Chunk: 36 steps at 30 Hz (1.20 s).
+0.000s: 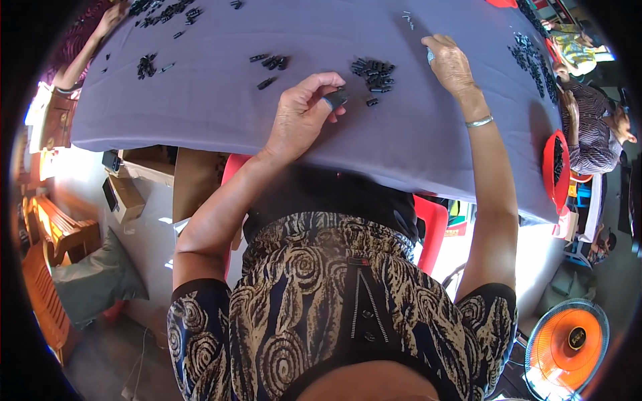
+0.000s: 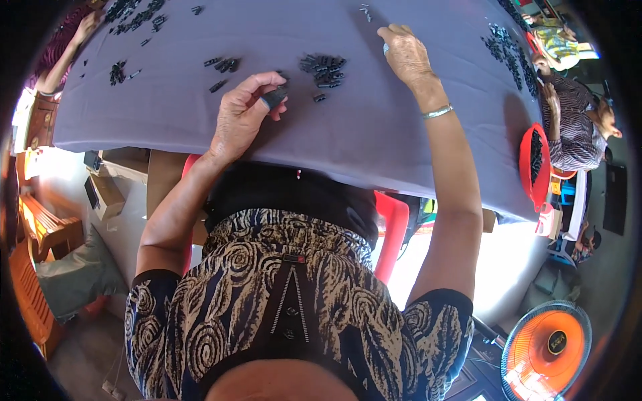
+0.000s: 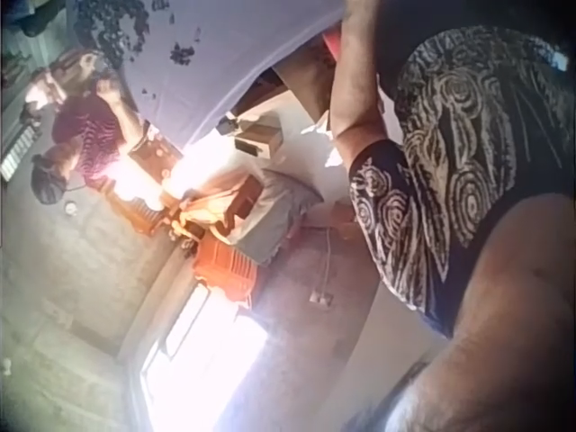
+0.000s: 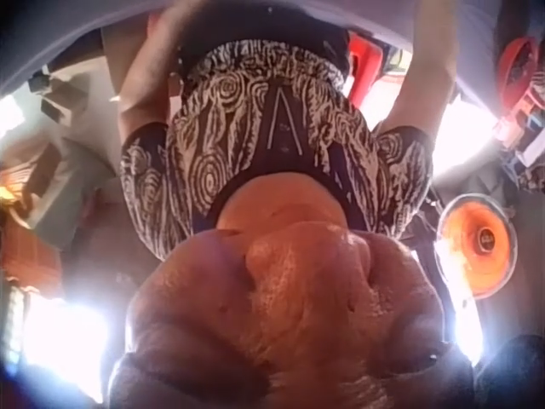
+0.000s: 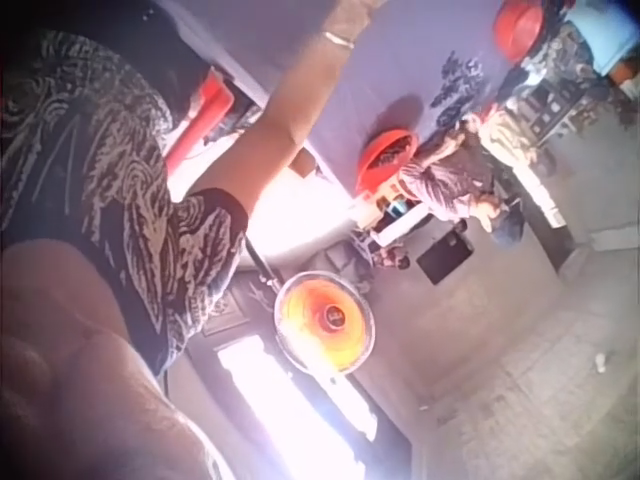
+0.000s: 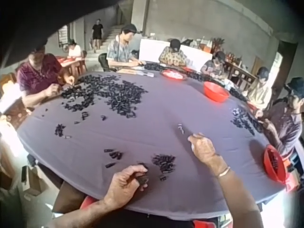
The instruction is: Cleaning and inspecting small black plastic components using a small abrasive pad.
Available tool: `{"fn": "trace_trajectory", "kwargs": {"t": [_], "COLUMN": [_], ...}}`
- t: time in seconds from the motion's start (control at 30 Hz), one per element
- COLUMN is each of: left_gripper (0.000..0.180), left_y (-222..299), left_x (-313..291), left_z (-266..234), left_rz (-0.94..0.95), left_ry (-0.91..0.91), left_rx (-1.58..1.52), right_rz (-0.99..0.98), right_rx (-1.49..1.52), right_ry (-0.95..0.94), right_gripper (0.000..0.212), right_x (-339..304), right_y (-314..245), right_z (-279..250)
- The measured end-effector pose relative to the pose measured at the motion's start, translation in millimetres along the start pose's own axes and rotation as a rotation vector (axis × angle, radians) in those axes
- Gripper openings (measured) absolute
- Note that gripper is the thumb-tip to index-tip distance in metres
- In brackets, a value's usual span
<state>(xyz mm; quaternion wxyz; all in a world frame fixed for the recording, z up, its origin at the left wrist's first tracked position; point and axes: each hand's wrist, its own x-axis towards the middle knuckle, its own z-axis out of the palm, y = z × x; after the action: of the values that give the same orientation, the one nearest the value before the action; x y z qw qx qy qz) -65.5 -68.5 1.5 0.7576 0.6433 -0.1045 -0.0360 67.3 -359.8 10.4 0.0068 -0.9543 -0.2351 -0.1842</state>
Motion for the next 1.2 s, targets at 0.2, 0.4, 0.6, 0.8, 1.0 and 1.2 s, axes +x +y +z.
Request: {"fn": "trace_trajectory", "kwargs": {"t": [0.2, 0.4, 0.6, 0.8, 1.0, 1.2], "left_gripper": [0.027, 0.022, 0.019, 0.019, 0.032, 0.028], "left_y": [-10.3, -9.2, -8.7, -13.7, -3.3, -6.7], "left_x": [3.2, 7.2, 5.3, 8.5, 6.9, 5.7], "left_z": [-5.2, -5.2, -6.9, -5.9, -6.2, -4.4], "left_rz": [0.056, 0.029, 0.038, 0.059, -0.051, -0.018], "left_ry": [-0.095, -0.053, 0.040, 0.049, 0.049, 0.080], "left_rx": [-0.078, -0.067, -0.136, -0.097, -0.089, -0.091], "right_rz": [0.130, 0.282, 0.203, 0.189, 0.211, 0.256], "right_rx": [0.247, 1.391, 1.501, 1.567, 1.637, 1.625], "right_ry": [0.039, -0.154, -0.065, 0.054, 0.145, 0.188], "right_gripper": [0.019, 0.022, 0.011, 0.011, 0.010, 0.010], "right_x": [7.6, -3.2, -15.3, -19.3, -19.3, -21.2], "right_y": [-21.7, -119.4, -157.1, -164.4, -174.7, -176.2], "right_z": [-5.6, -34.4, -37.3, -23.2, -23.2, -19.7]}}
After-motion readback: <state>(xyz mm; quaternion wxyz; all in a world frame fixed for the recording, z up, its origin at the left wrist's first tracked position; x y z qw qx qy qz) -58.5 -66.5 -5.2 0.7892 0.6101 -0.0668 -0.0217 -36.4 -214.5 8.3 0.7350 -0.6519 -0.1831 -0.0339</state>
